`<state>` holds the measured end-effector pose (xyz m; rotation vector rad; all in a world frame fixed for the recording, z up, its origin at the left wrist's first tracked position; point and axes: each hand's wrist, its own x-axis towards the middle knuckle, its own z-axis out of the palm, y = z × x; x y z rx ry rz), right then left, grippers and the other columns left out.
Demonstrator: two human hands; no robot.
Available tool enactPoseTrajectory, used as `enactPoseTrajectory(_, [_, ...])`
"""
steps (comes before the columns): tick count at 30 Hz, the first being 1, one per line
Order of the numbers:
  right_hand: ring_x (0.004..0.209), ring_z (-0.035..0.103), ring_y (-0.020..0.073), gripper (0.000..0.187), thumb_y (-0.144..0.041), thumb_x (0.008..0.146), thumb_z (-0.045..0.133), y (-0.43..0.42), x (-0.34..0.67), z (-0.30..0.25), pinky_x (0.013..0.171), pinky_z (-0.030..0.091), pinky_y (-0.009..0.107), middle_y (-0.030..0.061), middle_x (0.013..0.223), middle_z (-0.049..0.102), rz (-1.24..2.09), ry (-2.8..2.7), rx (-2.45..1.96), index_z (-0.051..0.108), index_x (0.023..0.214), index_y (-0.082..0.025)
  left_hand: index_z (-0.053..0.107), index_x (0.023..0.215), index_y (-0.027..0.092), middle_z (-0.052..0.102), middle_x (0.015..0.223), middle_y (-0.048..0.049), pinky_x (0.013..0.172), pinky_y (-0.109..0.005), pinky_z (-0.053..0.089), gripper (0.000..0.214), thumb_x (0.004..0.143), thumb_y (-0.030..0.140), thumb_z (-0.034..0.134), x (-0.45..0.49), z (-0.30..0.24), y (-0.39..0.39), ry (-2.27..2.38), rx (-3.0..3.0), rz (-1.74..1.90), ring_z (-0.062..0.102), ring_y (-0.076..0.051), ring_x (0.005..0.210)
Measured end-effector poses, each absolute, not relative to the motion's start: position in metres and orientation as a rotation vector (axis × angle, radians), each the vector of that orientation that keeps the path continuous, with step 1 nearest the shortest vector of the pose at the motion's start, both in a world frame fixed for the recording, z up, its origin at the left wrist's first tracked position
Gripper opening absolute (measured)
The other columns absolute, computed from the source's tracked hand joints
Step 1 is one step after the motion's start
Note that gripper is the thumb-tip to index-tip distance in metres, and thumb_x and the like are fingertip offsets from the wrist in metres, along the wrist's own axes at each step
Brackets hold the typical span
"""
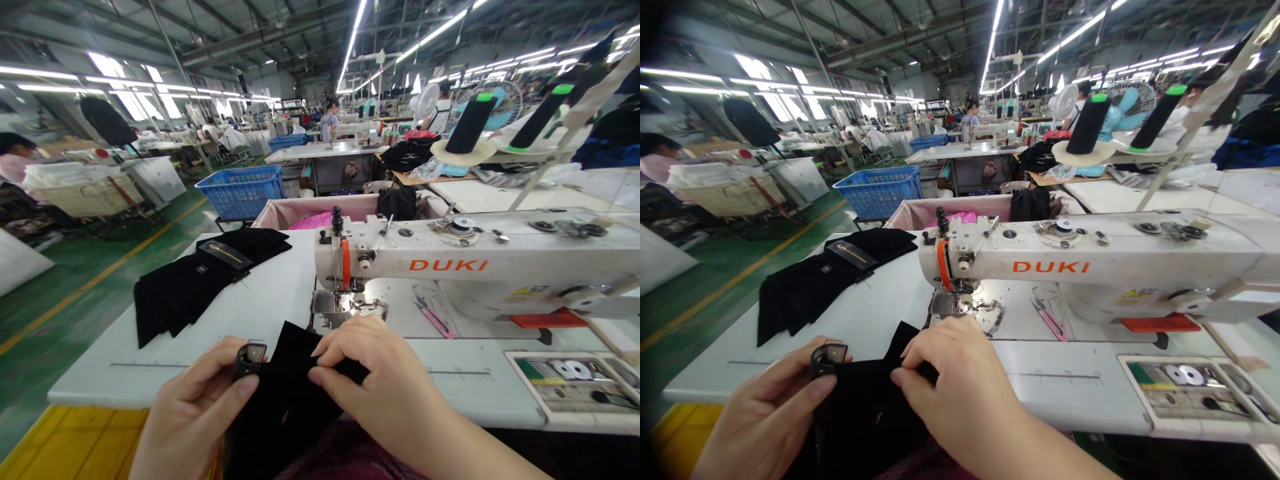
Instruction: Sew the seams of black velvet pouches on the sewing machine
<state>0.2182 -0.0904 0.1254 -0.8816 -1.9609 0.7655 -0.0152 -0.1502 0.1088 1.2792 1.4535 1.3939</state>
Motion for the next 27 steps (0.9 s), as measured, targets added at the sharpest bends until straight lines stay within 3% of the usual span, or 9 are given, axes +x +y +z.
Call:
enactPoseTrajectory(11, [0.076, 0.063, 0.0142, 0.019, -0.007, 0.078, 0.074, -0.091, 0.216, 0.128, 0.072, 0.046, 0.027, -0.0045, 0.08, 0.071, 0.905, -1.975, -0.976, 0.063, 0.073, -0.021, 0.076, 0.095, 0.023, 0.073, 0.094, -0.0031, 0.073, -0.022, 0.056, 0.017, 0.081, 0.034, 0.077, -0.019, 0.111, -0.15, 1.562, 1.355, 1.332, 0.067, -0.018, 0.082])
enactPoseTrajectory(16, [0.076, 0.064, 0.0101, 0.014, -0.01, 0.087, 0.067, -0.105, 0.21, 0.135, 0.069, 0.05, 0.017, -0.0002, 0.09, 0.07, 1.068, -2.045, -0.514, 0.071, 0.095, -0.022, 0.077, 0.095, 0.027, 0.074, 0.104, -0.0022, 0.077, -0.026, 0.057, 0.018, 0.081, 0.038, 0.073, -0.056, 0.16, -0.13, 1.607, 1.771, 0.79, 0.068, -0.024, 0.094])
enactPoseTrajectory(20, [0.088, 0.068, 0.0103, 0.023, -0.012, 0.096, 0.055, -0.113, 0.203, 0.101, 0.081, 0.054, 0.016, 0.0033, 0.099, 0.072, 1.17, -2.159, -0.333, 0.072, 0.112, -0.017, 0.075, 0.093, 0.026, 0.074, 0.09, 0.0009, 0.074, -0.025, 0.055, 0.02, 0.088, 0.04, 0.062, -0.055, 0.168, -0.088, 1.36, 1.902, 0.234, 0.068, -0.021, 0.084])
enactPoseTrajectory(23, [0.098, 0.068, 0.0126, 0.038, -0.003, 0.092, 0.052, -0.103, 0.196, 0.054, 0.088, 0.053, 0.02, 0.0041, 0.109, 0.073, 1.005, -2.374, -0.479, 0.066, 0.125, -0.016, 0.072, 0.085, 0.024, 0.073, 0.081, 0.0024, 0.069, -0.025, 0.053, 0.02, 0.087, 0.036, 0.057, -0.036, 0.122, -0.048, 1.342, 2.002, 0.044, 0.069, -0.02, 0.077])
enactPoseTrajectory(27, [0.077, 0.065, 0.0154, 0.018, -0.016, 0.096, 0.06, -0.067, 0.189, 0.009, 0.071, 0.052, 0.025, 0.0024, 0.089, 0.07, 0.355, -2.669, -0.714, 0.07, 0.111, -0.018, 0.073, 0.083, 0.02, 0.074, 0.083, -0.0019, 0.075, -0.032, 0.054, 0.011, 0.083, 0.027, 0.064, -0.012, 0.051, 0.006, 1.515, 2.157, 0.104, 0.069, -0.022, 0.079])
